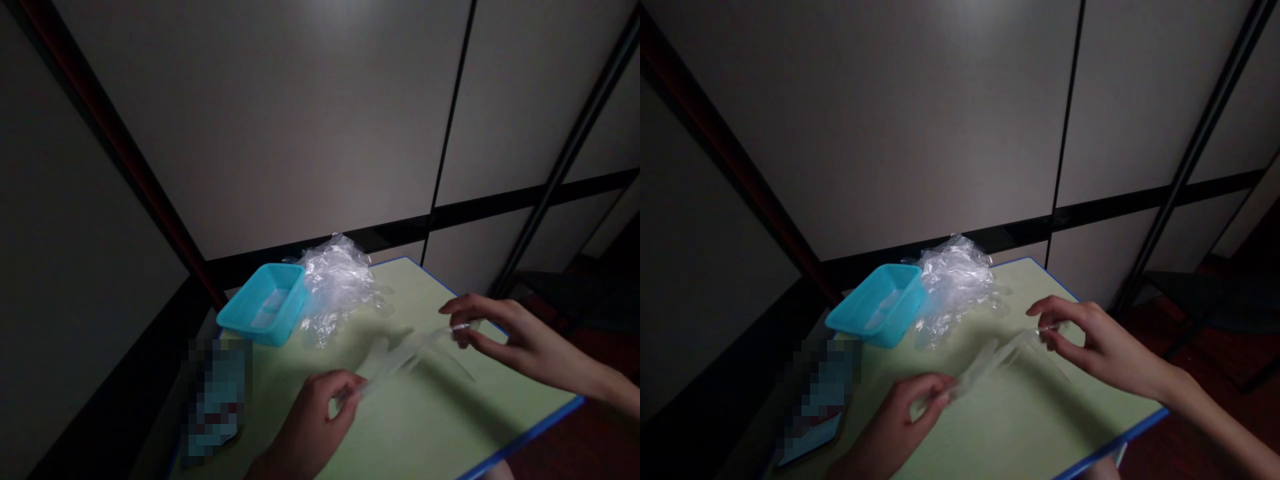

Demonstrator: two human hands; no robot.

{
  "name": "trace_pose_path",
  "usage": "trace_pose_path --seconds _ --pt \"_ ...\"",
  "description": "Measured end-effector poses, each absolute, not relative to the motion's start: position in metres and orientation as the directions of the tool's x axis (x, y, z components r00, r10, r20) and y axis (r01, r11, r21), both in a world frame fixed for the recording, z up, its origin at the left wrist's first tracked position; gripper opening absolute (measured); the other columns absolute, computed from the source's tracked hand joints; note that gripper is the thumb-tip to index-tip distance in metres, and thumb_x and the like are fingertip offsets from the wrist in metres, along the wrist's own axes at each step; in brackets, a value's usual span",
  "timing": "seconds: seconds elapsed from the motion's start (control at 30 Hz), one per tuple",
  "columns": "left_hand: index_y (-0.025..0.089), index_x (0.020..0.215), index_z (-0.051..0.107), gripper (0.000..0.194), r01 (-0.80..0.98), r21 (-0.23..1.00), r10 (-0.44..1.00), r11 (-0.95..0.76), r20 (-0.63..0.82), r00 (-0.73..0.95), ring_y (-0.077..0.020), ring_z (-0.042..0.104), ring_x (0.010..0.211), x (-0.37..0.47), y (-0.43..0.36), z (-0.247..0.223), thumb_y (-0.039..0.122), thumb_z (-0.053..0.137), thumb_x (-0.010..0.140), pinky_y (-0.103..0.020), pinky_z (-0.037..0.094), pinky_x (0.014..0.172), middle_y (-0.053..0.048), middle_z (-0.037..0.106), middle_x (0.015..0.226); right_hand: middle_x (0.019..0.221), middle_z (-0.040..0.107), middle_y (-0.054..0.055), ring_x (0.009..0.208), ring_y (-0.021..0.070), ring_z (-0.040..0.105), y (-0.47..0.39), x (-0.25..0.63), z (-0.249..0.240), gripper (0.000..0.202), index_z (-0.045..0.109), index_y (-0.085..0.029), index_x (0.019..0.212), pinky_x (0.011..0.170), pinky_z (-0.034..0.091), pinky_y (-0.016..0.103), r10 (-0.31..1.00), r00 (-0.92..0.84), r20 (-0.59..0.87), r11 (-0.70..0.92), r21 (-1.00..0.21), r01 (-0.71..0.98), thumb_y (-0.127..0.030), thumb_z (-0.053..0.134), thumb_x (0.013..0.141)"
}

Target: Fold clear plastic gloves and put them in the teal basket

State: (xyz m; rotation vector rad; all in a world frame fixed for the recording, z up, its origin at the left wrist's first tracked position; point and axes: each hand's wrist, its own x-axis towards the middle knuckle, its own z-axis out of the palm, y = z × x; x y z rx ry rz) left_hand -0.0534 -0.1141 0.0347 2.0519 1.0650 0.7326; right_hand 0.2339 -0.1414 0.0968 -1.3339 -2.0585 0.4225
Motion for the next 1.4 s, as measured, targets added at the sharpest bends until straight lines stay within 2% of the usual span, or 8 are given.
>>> trace_pose_path --seconds 0.13,0.33,0.57,0.7,0.93,1.03,1.23,1.4 --pt "0.015 0.067 0.049 0.018 0.142 0.987 0.785 -0.075 -0.029 0.619 -0.0148 0.064 0.056 -0.057 -0.102 0.062 0.03 0.048 0.076 -0.021 0.044 0.046 -0.007 0.067 0.085 0.069 0.057 0.001 0.057 0.0136 0.056 -0.132 0.234 0.115 0.026 0.05 -0.022 0.105 0.051 0.05 0.027 0.914 -0.194 0.355 0.405 -0.799 0.445 -0.032 0.051 0.082" --pt "0.016 0.068 0.044 0.021 0.018 0.99 0.796 0.143 -0.125 0.592 -0.0131 0.062 0.045 -0.054 -0.074 0.057 0.034 0.054 0.071 -0.016 0.035 0.035 -0.008 0.068 0.085 0.065 0.058 -0.002 0.053 0.0099 0.052 -0.091 0.235 0.105 0.032 0.051 -0.018 0.099 0.052 0.045 0.024 0.962 -0.096 0.256 0.272 -0.932 0.238 -0.031 0.062 0.073" --pt "0.016 0.068 0.047 0.018 0.159 0.987 0.877 0.008 -0.083 0.474 -0.0145 0.064 0.053 -0.037 -0.036 0.03 0.032 0.054 0.069 -0.017 0.04 0.041 -0.007 0.068 0.079 0.06 0.063 0.002 0.052 0.0115 0.054 -0.042 0.237 0.081 0.029 0.055 -0.014 0.08 0.053 0.044 0.027 0.98 -0.082 0.18 0.196 -0.936 0.293 -0.033 0.067 0.063" --pt "0.015 0.067 0.051 0.017 0.157 0.983 0.907 -0.092 0.018 0.42 -0.0183 0.065 0.066 -0.029 -0.019 0.021 0.032 0.056 0.067 -0.021 0.045 0.048 -0.006 0.067 0.074 0.066 0.065 0.004 0.059 0.0135 0.058 -0.032 0.238 0.083 0.026 0.056 -0.015 0.072 0.06 0.047 0.029 0.964 -0.069 0.256 0.263 -0.89 0.373 -0.037 0.066 0.065" --pt "0.016 0.072 0.057 0.01 0.114 0.922 0.871 -0.37 0.301 0.389 -0.0216 0.058 0.096 -0.036 -0.007 0.031 0.026 0.057 0.069 -0.032 0.043 0.083 -0.008 0.065 0.097 0.075 0.067 0.002 0.072 0.0142 0.063 -0.055 0.241 0.13 0.03 0.056 -0.017 0.091 0.069 0.048 0.027 0.907 -0.13 0.402 0.421 -0.835 0.354 -0.034 0.068 0.068" --pt "0.016 0.076 0.059 0.008 0.13 0.884 0.832 -0.449 0.36 0.422 -0.0211 0.057 0.098 -0.043 -0.015 0.028 0.02 0.056 0.07 -0.033 0.041 0.087 -0.008 0.064 0.1 0.075 0.068 0.002 0.072 0.0139 0.064 -0.073 0.244 0.139 0.027 0.056 -0.017 0.094 0.068 0.048 0.027 0.908 -0.286 0.306 0.397 -0.847 0.354 -0.03 0.065 0.072" --pt "0.018 0.067 0.061 0.015 0.207 0.818 0.734 -0.537 0.332 0.593 -0.0186 0.059 0.095 -0.055 -0.04 -0.004 0.004 0.054 0.067 -0.031 0.042 0.086 -0.005 0.066 0.097 0.082 0.069 0.006 0.078 0.0152 0.063 -0.096 0.247 0.105 0.022 0.058 -0.014 0.095 0.071 0.047 0.028 0.787 -0.605 -0.12 0.273 -0.812 0.516 -0.029 0.057 0.08" --pt "0.018 0.069 0.06 0.021 0.304 0.771 0.72 -0.56 0.271 0.638 -0.0175 0.059 0.092 -0.058 -0.052 -0.027 -0.001 0.051 0.066 -0.029 0.043 0.081 -0.004 0.065 0.097 0.084 0.068 0.005 0.08 0.0163 0.062 -0.104 0.244 0.068 0.024 0.06 -0.015 0.092 0.073 0.047 0.029 0.826 -0.553 -0.106 0.278 -0.777 0.564 -0.035 0.05 0.083"
